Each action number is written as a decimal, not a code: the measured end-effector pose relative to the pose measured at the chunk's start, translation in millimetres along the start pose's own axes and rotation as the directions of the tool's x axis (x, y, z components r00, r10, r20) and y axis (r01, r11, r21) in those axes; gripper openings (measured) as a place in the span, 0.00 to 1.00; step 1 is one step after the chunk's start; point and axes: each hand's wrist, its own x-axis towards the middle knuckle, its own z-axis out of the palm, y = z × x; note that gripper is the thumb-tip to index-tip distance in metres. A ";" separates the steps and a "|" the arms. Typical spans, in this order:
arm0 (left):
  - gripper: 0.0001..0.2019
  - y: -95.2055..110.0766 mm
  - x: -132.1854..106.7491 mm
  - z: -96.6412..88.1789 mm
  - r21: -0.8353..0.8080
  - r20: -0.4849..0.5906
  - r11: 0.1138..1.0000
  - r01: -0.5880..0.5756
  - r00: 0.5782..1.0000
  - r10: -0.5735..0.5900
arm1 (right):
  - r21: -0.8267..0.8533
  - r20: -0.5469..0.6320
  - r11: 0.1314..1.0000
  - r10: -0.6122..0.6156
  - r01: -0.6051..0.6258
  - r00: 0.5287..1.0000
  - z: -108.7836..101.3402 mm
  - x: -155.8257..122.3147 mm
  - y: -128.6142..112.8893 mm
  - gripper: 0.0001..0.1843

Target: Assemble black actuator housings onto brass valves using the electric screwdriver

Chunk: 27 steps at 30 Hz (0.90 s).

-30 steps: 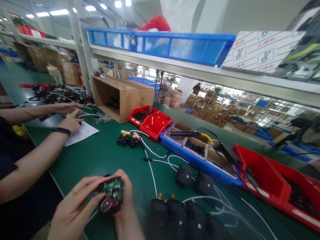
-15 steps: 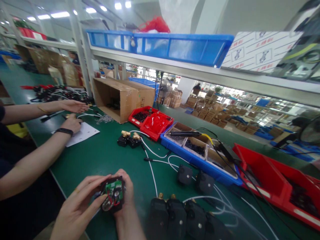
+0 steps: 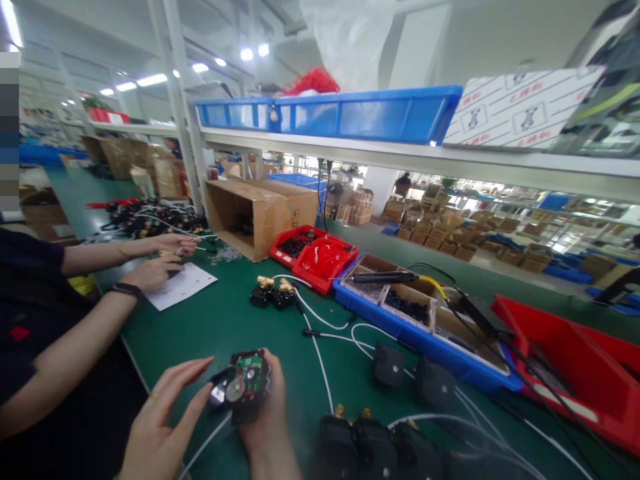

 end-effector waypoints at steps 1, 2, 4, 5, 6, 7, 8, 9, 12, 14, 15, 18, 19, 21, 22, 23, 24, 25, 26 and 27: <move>0.18 -7.3 -0.5 -0.1 0.028 -0.010 0.999 0.020 1.000 -0.020 | 0.021 -0.011 1.000 0.007 -0.007 1.000 -0.1 0.9 0.5 0.14; 0.19 -14.9 -1.4 0.5 0.045 -0.004 0.998 0.037 0.999 -0.037 | 0.046 -0.019 0.999 0.013 -0.012 1.000 0.3 1.5 0.9 0.14; 0.21 -29.6 -4.2 4.2 0.037 0.040 0.997 0.064 0.997 -0.066 | 0.089 -0.023 0.996 0.016 -0.014 1.000 2.5 1.5 0.8 0.15; 0.22 -35.7 -6.2 6.8 0.022 0.079 0.997 0.077 0.994 -0.078 | 0.108 -0.019 0.994 0.019 -0.017 1.000 4.1 0.7 0.4 0.17; 0.22 -40.4 -8.2 9.6 0.005 0.121 0.996 0.093 0.988 -0.093 | 0.126 -0.011 0.992 0.025 -0.023 1.000 5.6 -0.5 -0.2 0.19; 0.23 -43.3 -10.1 12.2 -0.014 0.169 0.993 0.115 0.979 -0.111 | 0.142 0.001 0.989 0.036 -0.036 0.999 6.7 -1.9 -0.9 0.21; 0.22 -44.4 -11.6 14.6 -0.029 0.217 0.990 0.137 0.968 -0.127 | 0.153 0.012 0.987 0.052 -0.053 0.999 7.1 -3.3 -1.6 0.23; 0.22 -43.9 -12.3 16.8 -0.047 0.256 0.986 0.160 0.956 -0.143 | 0.159 0.018 0.985 0.070 -0.072 0.997 6.5 -4.3 -2.3 0.25; 0.22 -36.7 -9.8 22.3 -0.076 0.323 0.980 0.184 0.934 -0.151 | 0.134 0.012 0.986 0.102 -0.103 0.995 -1.9 -2.3 -3.9 0.26; 0.19 -31.5 -5.5 25.3 -0.070 0.331 0.982 0.178 0.932 -0.145 | 0.111 0.037 0.989 0.090 -0.094 0.995 -10.7 2.8 -4.5 0.24; 0.18 -29.6 -3.4 26.5 -0.068 0.331 0.982 0.177 0.932 -0.145 | 0.103 0.054 0.990 0.086 -0.091 0.995 -15.1 5.6 -4.9 0.22; 0.16 -27.5 1.0 29.1 -0.066 0.318 0.981 0.183 0.936 -0.153 | 0.093 0.081 0.990 0.099 -0.107 0.992 -24.7 12.0 -7.0 0.20; 0.16 -27.9 1.8 29.9 -0.062 0.308 0.981 0.185 0.938 -0.158 | 0.092 0.083 0.989 0.106 -0.113 0.991 -26.4 13.1 -7.6 0.19; 0.15 -29.2 3.1 32.3 -0.047 0.282 0.980 0.191 0.944 -0.170 | 0.089 0.084 0.989 0.108 -0.115 0.991 -27.5 14.4 -7.8 0.18; 0.16 -29.8 3.9 33.9 -0.036 0.265 0.980 0.194 0.948 -0.178 | 0.086 0.084 0.990 0.101 -0.108 0.991 -27.0 14.6 -7.3 0.17; 0.16 -30.3 4.8 36.0 -0.022 0.249 0.980 0.196 0.951 -0.184 | 0.082 0.086 0.992 0.090 -0.097 0.992 -26.0 14.6 -6.5 0.16; 0.16 -30.5 5.8 38.3 -0.007 0.233 0.981 0.196 0.954 -0.189 | 0.079 0.087 0.993 0.078 -0.085 0.993 -24.4 14.3 -5.5 0.16; 0.16 -30.5 7.0 40.8 0.008 0.218 0.981 0.195 0.957 -0.192 | 0.080 0.090 0.994 0.066 -0.073 0.994 -22.3 13.7 -4.5 0.16; 0.16 -30.3 8.3 43.3 0.022 0.205 0.981 0.193 0.960 -0.193 | 0.083 0.096 0.995 0.053 -0.061 0.994 -19.7 12.7 -3.8 0.17; 0.15 -29.9 9.7 45.6 0.035 0.193 0.981 0.189 0.962 -0.193 | 0.088 0.104 0.995 0.040 -0.049 0.994 -16.6 11.2 -3.3 0.18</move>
